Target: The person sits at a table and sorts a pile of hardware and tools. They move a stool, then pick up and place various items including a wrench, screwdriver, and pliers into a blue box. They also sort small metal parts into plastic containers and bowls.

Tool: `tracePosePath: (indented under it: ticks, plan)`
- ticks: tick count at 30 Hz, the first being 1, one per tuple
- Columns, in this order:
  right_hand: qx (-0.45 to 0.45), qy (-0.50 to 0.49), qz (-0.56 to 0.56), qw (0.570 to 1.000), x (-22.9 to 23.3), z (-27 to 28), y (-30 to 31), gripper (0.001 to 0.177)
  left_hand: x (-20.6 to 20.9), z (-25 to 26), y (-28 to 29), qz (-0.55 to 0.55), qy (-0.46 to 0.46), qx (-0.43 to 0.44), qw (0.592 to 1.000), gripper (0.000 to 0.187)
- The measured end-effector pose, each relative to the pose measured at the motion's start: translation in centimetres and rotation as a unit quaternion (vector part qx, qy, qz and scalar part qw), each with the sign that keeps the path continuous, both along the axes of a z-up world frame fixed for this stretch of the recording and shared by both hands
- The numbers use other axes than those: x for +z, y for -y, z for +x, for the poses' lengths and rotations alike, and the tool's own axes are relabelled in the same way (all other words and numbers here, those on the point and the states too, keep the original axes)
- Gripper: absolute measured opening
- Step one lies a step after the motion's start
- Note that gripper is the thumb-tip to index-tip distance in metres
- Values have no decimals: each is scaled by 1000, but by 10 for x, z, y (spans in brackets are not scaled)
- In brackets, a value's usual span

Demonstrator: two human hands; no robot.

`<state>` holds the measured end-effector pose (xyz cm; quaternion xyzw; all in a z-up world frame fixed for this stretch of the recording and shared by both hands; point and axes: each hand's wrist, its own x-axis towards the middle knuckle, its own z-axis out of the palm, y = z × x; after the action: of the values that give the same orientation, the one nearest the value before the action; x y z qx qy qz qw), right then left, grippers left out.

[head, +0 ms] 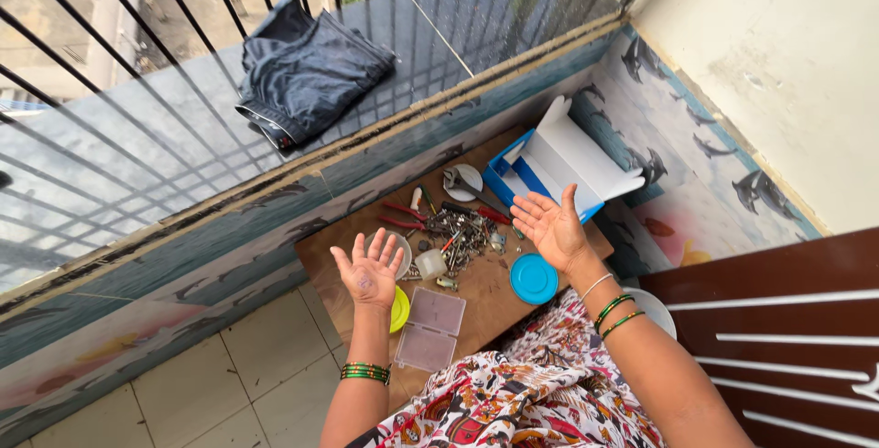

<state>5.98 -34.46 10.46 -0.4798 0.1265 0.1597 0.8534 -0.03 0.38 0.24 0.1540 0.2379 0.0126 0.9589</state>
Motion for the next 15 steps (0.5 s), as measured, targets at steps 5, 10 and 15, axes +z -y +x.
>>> tracePosePath:
  ticks: [5,10,15]
  plan:
    - [20,3,7,1000,9,9,-16,119,10,-4,-13,5,1,36,999,102]
    - [59,-1,-2,998,5,22,-28,119,-2,-19,-23,12,8,76,997,102]
    - [93,-15,6,996,-2,39,-34,119,-11,-38,-20,15,-22,117,993,101]
